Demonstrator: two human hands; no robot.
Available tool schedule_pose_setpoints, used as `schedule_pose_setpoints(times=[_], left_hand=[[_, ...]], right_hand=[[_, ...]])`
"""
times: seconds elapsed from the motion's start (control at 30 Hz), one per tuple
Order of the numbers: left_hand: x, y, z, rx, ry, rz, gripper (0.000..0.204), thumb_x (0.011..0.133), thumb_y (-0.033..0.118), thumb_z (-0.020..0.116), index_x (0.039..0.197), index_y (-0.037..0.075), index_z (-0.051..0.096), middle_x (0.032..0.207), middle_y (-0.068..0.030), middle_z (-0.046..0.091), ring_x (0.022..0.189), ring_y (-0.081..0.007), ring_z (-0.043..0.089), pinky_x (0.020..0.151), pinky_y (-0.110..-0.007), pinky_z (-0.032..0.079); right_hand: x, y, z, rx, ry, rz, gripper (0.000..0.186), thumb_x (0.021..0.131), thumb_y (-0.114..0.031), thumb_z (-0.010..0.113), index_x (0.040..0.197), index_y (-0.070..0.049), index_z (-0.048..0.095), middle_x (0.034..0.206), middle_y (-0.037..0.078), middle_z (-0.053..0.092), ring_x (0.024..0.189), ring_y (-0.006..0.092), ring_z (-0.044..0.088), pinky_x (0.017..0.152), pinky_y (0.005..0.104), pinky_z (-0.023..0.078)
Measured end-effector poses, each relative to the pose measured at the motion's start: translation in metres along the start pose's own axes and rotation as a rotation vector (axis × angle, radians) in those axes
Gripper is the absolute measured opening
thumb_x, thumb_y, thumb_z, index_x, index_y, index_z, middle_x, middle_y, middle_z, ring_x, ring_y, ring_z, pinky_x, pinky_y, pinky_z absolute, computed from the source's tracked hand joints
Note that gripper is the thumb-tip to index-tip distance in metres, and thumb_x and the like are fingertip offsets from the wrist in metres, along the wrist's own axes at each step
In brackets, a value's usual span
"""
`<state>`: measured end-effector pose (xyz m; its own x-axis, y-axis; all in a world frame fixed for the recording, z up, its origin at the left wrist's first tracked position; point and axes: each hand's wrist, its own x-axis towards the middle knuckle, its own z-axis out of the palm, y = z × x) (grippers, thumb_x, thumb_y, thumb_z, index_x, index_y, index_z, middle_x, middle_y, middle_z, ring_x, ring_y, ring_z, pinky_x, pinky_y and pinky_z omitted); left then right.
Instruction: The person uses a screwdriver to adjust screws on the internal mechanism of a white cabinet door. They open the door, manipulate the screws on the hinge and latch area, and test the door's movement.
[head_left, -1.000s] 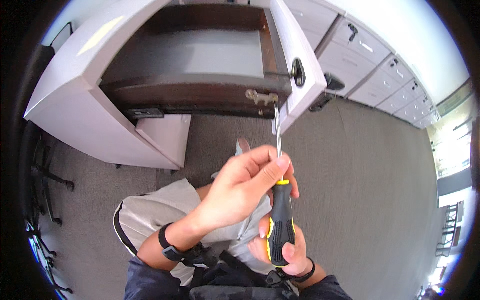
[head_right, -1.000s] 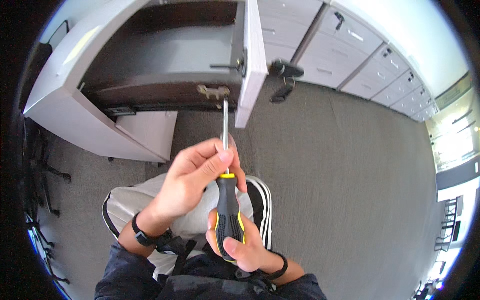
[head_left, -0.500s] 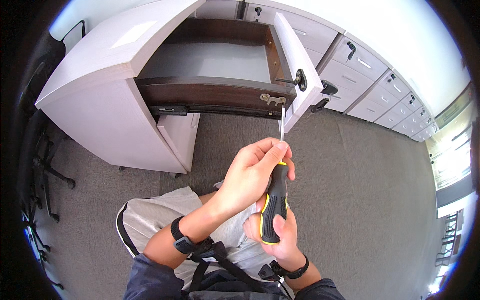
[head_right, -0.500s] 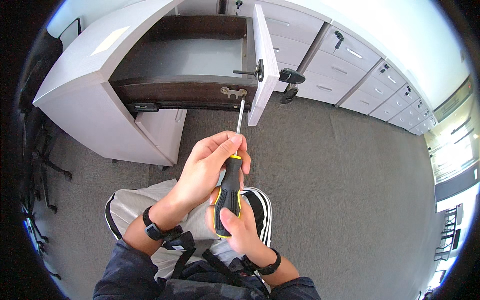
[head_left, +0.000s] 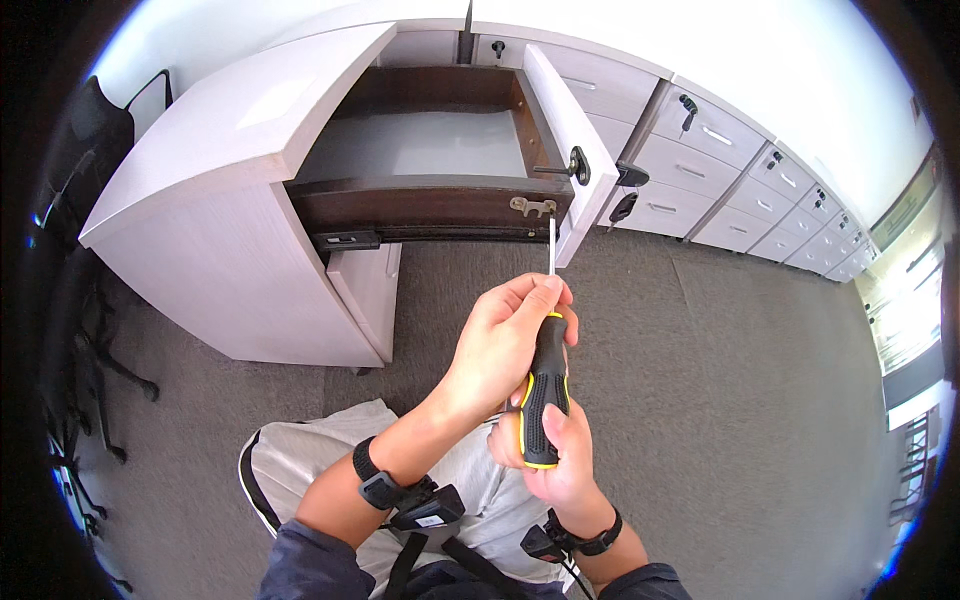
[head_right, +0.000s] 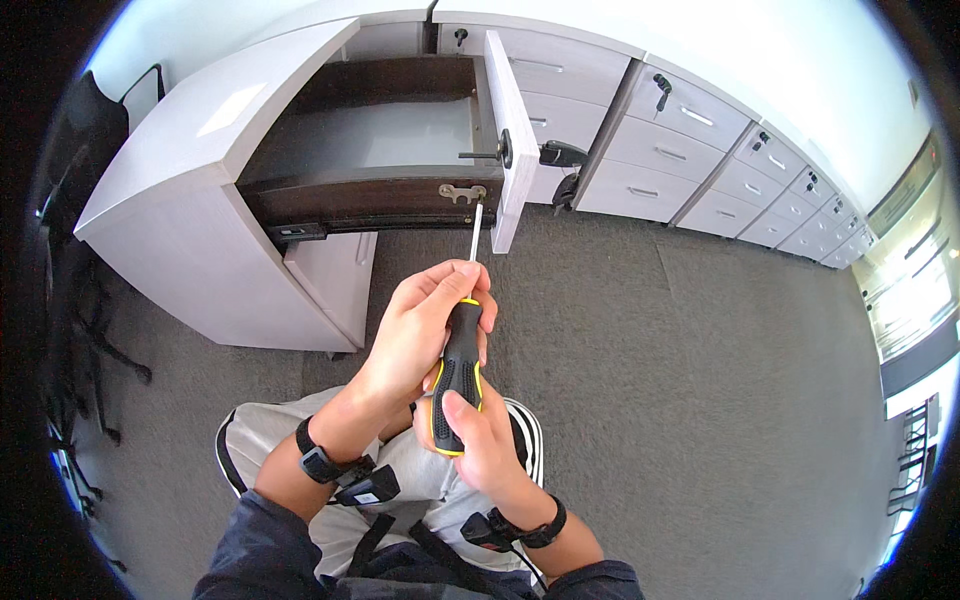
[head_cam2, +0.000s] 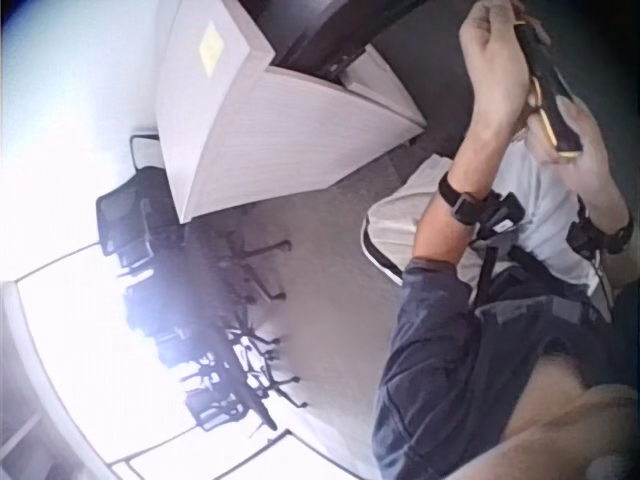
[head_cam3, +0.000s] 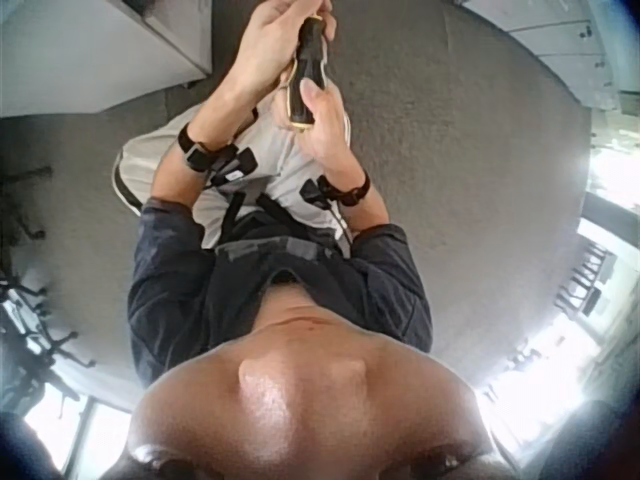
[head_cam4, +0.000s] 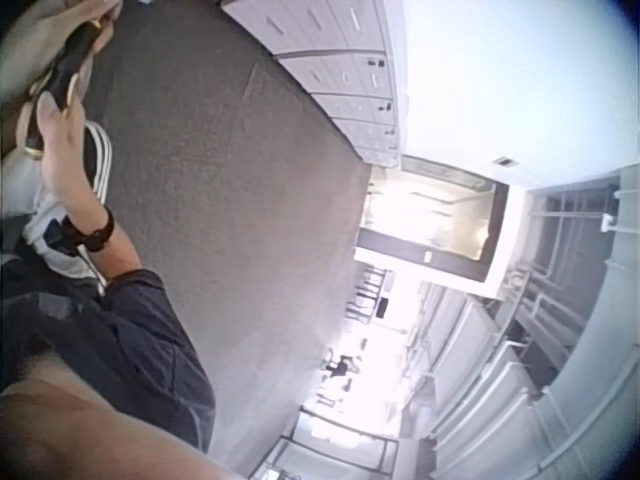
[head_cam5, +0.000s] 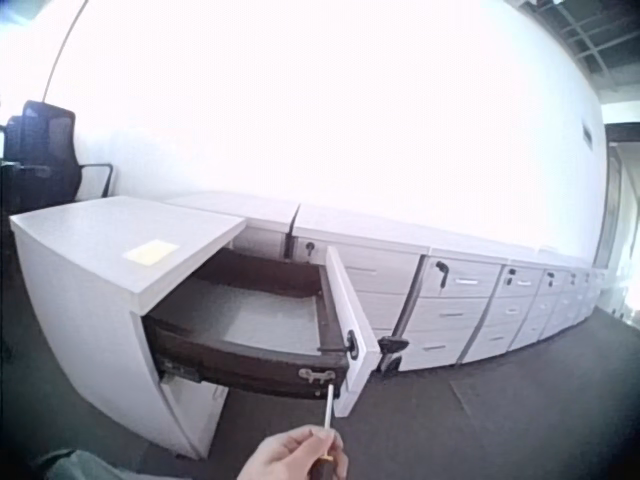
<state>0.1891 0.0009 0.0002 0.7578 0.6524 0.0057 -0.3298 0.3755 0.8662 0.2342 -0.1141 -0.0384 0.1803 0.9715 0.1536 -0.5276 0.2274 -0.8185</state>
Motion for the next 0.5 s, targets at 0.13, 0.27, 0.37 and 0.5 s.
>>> schedule_pose_setpoints(times=[0.13, 0.27, 0.37, 0.5], left_hand=[[0.011, -0.002, 0.001, -0.027, 0.006, 0.012, 0.024, 0.098, 0.026, 0.043, 0.091, 0.004, 0.051, 0.068, -0.0053, 0.057, 0.046, -0.0105, 0.055, 0.039, -0.02, 0.042], [0.02, 0.001, 0.004, -0.02, 0.022, 0.009, 0.024, 0.098, 0.027, 0.044, 0.091, 0.005, 0.051, 0.069, -0.0052, 0.057, 0.046, -0.0104, 0.056, 0.036, -0.019, 0.04], [0.026, 0.0, 0.005, -0.02, 0.029, 0.0, 0.024, 0.097, 0.027, 0.045, 0.091, 0.005, 0.051, 0.069, -0.0053, 0.058, 0.046, -0.0106, 0.056, 0.032, -0.019, 0.037], [0.031, 0.0, 0.007, -0.003, 0.035, 0.001, 0.024, 0.097, 0.027, 0.044, 0.091, 0.004, 0.052, 0.07, -0.0052, 0.058, 0.047, -0.0101, 0.055, 0.034, -0.019, 0.038]], right_hand=[[0.009, -0.002, -0.006, -0.011, 0.027, 0.01, 0.042, 0.095, -0.04, 0.042, 0.106, 0.001, 0.043, 0.051, 0.004, 0.04, 0.042, 0.012, 0.031, 0.047, 0.0284, 0.026], [0.018, -0.007, -0.013, -0.008, 0.006, 0.017, 0.039, 0.095, -0.038, 0.042, 0.104, 0.0, 0.044, 0.051, 0.004, 0.04, 0.042, 0.0124, 0.032, 0.046, 0.0286, 0.026], [0.022, -0.01, -0.013, -0.025, 0.043, 0.009, 0.038, 0.095, -0.037, 0.042, 0.104, 0.0, 0.044, 0.052, 0.004, 0.041, 0.042, 0.0121, 0.031, 0.046, 0.0287, 0.026], [0.026, -0.011, -0.021, 0.005, 0.037, 0.013, 0.038, 0.095, -0.037, 0.043, 0.103, -0.001, 0.044, 0.052, 0.004, 0.041, 0.042, 0.0118, 0.031, 0.046, 0.0286, 0.026]])
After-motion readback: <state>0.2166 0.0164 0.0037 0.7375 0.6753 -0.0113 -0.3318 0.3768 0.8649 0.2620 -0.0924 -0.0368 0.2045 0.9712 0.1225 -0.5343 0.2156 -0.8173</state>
